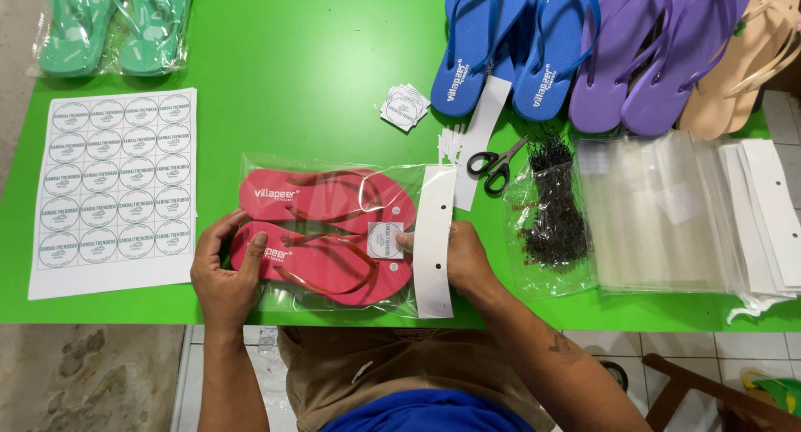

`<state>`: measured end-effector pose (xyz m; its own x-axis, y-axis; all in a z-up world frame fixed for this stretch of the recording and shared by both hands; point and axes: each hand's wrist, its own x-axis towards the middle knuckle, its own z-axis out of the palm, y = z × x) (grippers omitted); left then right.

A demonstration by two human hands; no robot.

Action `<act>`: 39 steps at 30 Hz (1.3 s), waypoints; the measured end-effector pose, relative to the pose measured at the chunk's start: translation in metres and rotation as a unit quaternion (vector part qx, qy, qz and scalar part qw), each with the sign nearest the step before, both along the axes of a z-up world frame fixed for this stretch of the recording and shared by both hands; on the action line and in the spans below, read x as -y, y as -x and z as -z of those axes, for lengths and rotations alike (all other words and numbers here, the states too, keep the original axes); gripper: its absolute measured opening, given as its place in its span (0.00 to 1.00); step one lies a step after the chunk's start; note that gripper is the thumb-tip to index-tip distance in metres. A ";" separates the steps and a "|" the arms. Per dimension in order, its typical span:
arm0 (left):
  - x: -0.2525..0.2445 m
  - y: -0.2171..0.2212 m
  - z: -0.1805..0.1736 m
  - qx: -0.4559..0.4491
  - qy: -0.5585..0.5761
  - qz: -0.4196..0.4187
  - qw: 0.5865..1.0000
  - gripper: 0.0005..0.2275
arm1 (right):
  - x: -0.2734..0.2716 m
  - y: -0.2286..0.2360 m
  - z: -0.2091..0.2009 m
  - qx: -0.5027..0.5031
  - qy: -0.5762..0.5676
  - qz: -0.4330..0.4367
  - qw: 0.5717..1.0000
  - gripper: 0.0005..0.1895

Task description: The person places a pair of pink flip-flops into a clear plastic bag, inserts a white cardboard header, and secures it with a zip tie. They then repeat the process with a pair of blue flip-flops, using scissors to trim the zip tie.

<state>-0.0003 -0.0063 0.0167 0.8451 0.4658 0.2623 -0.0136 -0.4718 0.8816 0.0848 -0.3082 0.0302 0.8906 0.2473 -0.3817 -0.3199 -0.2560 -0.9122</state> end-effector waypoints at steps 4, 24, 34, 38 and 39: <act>-0.002 0.001 0.006 0.007 0.001 0.002 1.000 0.16 | 0.010 0.001 0.017 -0.044 0.018 0.000 0.999 0.14; -0.012 0.057 0.009 -0.209 0.161 -0.064 0.962 0.29 | 0.059 0.011 -0.016 0.189 0.178 0.008 0.966 0.18; 0.014 0.136 0.053 -0.324 0.272 0.006 0.906 0.32 | 0.051 -0.029 -0.022 0.089 0.082 0.020 0.992 0.22; -0.013 0.133 0.010 -0.497 0.089 0.137 0.852 0.21 | 0.047 -0.048 -0.016 0.165 0.064 -0.032 0.984 0.16; -0.022 0.127 -0.005 -0.469 0.112 0.134 0.866 0.17 | 0.045 -0.052 -0.015 0.177 0.068 -0.039 0.981 0.16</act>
<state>-0.1270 0.0155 0.0218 0.7226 0.1706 -0.6699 0.6759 -0.3775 0.6330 0.1368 -0.3535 0.0452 0.9535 0.2888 -0.0866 0.0357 -0.3935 -0.9186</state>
